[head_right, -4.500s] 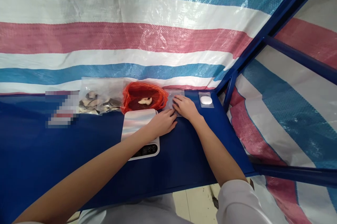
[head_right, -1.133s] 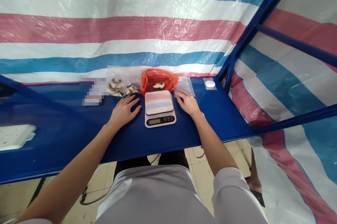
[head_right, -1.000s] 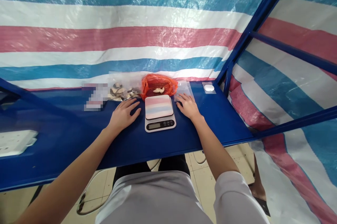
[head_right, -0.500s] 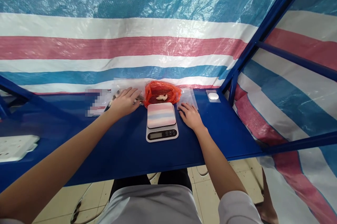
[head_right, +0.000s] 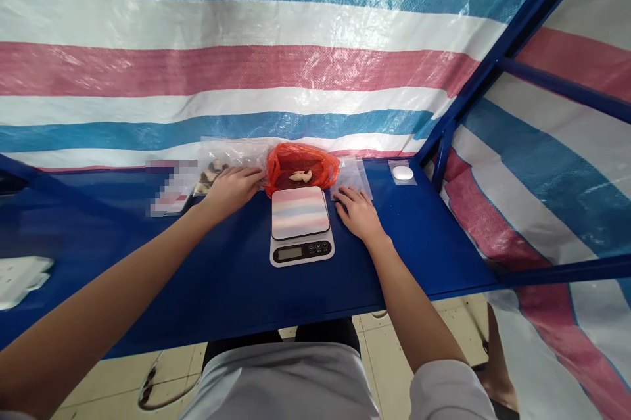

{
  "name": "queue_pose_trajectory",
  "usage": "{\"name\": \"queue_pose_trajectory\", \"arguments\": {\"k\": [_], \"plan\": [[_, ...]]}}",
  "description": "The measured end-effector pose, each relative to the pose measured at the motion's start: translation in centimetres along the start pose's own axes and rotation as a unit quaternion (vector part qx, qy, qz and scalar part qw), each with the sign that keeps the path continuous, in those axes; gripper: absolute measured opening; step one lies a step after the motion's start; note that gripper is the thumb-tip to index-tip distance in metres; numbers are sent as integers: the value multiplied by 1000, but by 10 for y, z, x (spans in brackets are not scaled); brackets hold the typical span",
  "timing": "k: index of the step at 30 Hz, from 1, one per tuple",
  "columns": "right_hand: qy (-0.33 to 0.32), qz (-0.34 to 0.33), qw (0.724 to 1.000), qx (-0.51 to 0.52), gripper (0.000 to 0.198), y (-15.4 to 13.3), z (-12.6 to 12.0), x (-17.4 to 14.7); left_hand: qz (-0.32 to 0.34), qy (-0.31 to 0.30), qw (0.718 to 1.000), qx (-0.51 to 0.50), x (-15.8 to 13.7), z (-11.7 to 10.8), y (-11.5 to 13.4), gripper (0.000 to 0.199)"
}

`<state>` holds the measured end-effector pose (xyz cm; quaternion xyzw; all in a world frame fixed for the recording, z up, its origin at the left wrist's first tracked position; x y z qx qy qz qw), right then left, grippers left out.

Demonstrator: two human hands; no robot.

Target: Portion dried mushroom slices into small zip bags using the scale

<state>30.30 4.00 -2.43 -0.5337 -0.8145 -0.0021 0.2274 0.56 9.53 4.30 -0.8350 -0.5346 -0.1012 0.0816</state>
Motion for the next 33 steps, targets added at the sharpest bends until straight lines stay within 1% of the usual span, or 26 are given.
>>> {"name": "queue_pose_trajectory", "arguments": {"k": [7, 13, 16, 20, 23, 26, 30, 32, 33], "plan": [[3, -3, 1000, -8, 36, -1, 0, 0, -1, 25, 998, -52, -1, -3, -8, 42], [21, -3, 1000, -3, 33, -1, -2, 0, -39, 90, 989, -106, -3, -14, -16, 40], [39, -8, 999, 11, 34, -2, -6, 0, -72, 144, 974, -157, -7, -26, -21, 38], [60, -18, 998, 28, 34, -9, -15, 2, -105, 210, 941, -242, -21, -44, -19, 35], [72, -28, 996, 50, 32, -22, -22, 6, -139, 230, 906, -328, -33, -51, -15, 34], [78, -41, 993, 82, 32, -40, -29, 12, -174, 239, 855, -425, -42, -47, -9, 35], [76, -61, 988, 124, 33, -66, -35, 24, -194, 240, 769, -559, -48, -33, 8, 37], [71, -55, 982, 168, 33, -73, -37, 30, -192, 219, 719, -632, -50, -27, 21, 37], [71, -46, 977, 196, 34, -76, -37, 33, -187, 199, 687, -673, -51, -25, 28, 37]]}}
Point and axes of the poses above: each hand's wrist, its own x-axis towards the middle knuckle, its own z-axis out of the palm, y = z × x, the point moved 4 cm from there along x, towards the middle knuckle, and after that the axes turned 4 degrees about -z, right-handed, at the moved point
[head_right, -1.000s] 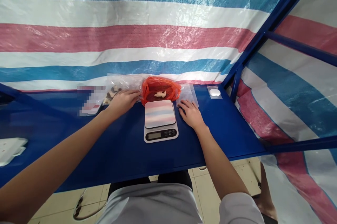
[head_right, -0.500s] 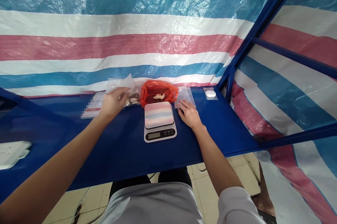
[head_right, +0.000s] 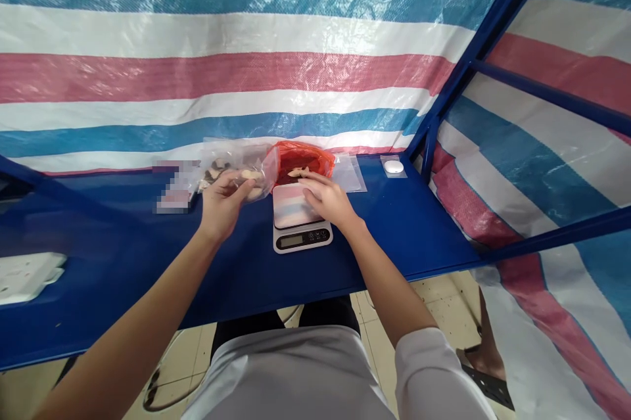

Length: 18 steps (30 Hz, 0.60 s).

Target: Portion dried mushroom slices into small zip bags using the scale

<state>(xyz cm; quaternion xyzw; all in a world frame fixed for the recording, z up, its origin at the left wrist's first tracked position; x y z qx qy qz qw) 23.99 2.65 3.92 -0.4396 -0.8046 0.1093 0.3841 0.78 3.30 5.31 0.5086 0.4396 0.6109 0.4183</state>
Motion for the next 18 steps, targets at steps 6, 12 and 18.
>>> {"name": "queue_pose_trajectory", "arguments": {"k": [6, 12, 18], "plan": [[27, 98, 980, 169, 41, 4, 13, 15, -116, -66, 975, -180, -21, 19, -9, 38], [71, 185, 921, 336, 49, 15, 25, 15, -185, -107, 953, -215, -26, 21, -20, 39], [94, 233, 900, 356, 41, 22, 24, 12, -204, -83, 953, -206, -18, 12, -34, 40]]}}
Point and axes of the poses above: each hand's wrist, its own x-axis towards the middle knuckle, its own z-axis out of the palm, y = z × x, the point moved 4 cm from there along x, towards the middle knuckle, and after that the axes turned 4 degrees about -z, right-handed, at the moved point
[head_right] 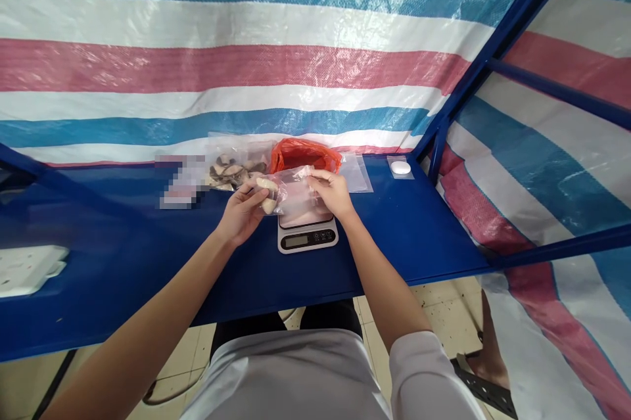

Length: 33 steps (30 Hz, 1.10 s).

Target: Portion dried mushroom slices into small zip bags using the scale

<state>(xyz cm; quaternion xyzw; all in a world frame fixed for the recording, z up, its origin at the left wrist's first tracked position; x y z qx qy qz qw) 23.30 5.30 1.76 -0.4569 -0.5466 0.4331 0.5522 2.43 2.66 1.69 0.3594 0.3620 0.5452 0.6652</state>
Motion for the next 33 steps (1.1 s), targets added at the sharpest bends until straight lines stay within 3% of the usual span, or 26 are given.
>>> {"name": "queue_pose_trajectory", "arguments": {"k": [3, 6, 10, 14, 16, 18, 23, 33], "plan": [[20, 24, 1000, 0, 42, 1, -2, 3, 48, 30, 995, 86, 6, -13, 2, 39], [8, 53, 998, 14, 44, 2, -1, 7, 146, 80, 963, 214, 9, -27, 13, 37], [-15, 53, 998, 41, 42, 0, 6, 13, 263, 127, 883, 367, 4, -24, 35, 30], [-32, 32, 998, 46, 38, -5, 15, 18, 346, 88, 786, 505, -1, 6, 48, 19], [-41, 28, 998, 41, 37, -6, 20, 21, 366, 63, 756, 539, 0, 21, 47, 15], [-41, 32, 998, 39, 37, -4, 23, 22, 344, 32, 764, 545, 7, 30, 41, 15], [-31, 68, 996, 46, 35, 2, 22, 21, 228, 13, 845, 484, 30, 31, 17, 21], [-62, 62, 996, 23, 33, -3, 16, 10, 148, 53, 905, 396, 31, 19, 0, 27]]}}
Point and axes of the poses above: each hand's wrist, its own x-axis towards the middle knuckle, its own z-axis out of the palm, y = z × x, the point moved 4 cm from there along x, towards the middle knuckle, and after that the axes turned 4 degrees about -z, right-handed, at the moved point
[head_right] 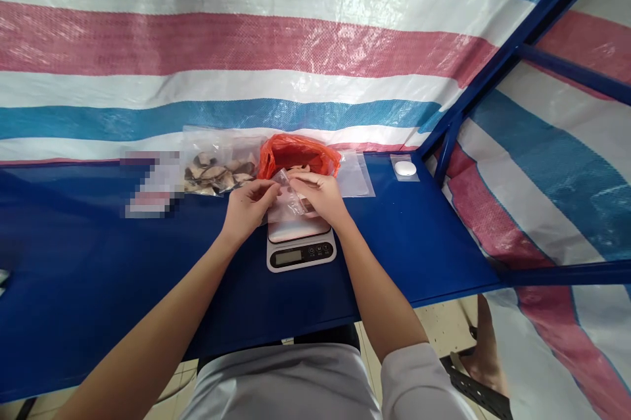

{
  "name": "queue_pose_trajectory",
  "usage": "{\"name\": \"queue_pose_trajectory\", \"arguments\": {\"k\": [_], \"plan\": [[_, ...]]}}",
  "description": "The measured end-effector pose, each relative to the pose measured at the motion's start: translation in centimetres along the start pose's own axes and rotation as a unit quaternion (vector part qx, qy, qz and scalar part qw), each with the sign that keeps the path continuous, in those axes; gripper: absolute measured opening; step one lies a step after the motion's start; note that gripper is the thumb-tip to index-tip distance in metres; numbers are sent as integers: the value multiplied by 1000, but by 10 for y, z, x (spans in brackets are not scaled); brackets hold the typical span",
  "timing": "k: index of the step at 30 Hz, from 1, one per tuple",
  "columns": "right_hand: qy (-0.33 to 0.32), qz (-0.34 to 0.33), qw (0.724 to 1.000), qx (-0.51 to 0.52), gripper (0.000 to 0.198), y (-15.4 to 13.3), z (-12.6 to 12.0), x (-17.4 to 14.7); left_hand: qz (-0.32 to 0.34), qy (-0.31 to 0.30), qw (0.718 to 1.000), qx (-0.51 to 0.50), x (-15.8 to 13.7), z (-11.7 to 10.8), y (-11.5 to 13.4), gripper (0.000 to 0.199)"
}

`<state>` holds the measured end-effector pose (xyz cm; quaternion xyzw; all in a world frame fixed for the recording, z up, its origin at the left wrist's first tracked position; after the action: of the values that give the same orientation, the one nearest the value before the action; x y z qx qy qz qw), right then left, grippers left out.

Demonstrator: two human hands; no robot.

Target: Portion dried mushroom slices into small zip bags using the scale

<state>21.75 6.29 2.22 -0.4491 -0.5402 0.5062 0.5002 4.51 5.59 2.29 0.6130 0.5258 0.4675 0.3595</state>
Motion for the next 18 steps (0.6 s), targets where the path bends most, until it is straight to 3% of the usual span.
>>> {"name": "queue_pose_trajectory", "arguments": {"k": [5, 13, 18], "plan": [[-36, -50, 997, -42, 32, 1, 5, -1, -22, -10, 1000, -17, 1, -2, 2, 34], [-86, -43, 995, -40, 42, 3, 10, -5, -46, -16, 998, -43, 5, -3, -2, 38], [-91, -58, 992, -70, 32, 1, 9, -7, -61, -10, 996, -69, 6, -3, 1, 36]]}}
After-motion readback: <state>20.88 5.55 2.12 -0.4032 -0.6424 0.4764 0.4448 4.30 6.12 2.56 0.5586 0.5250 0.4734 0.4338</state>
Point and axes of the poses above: each hand's wrist, its own x-axis towards the middle knuckle, its own z-axis out of the palm, y = z × x, the point moved 4 cm from there along x, towards the middle knuckle, and after that the axes turned 4 degrees about -z, right-handed, at the moved point
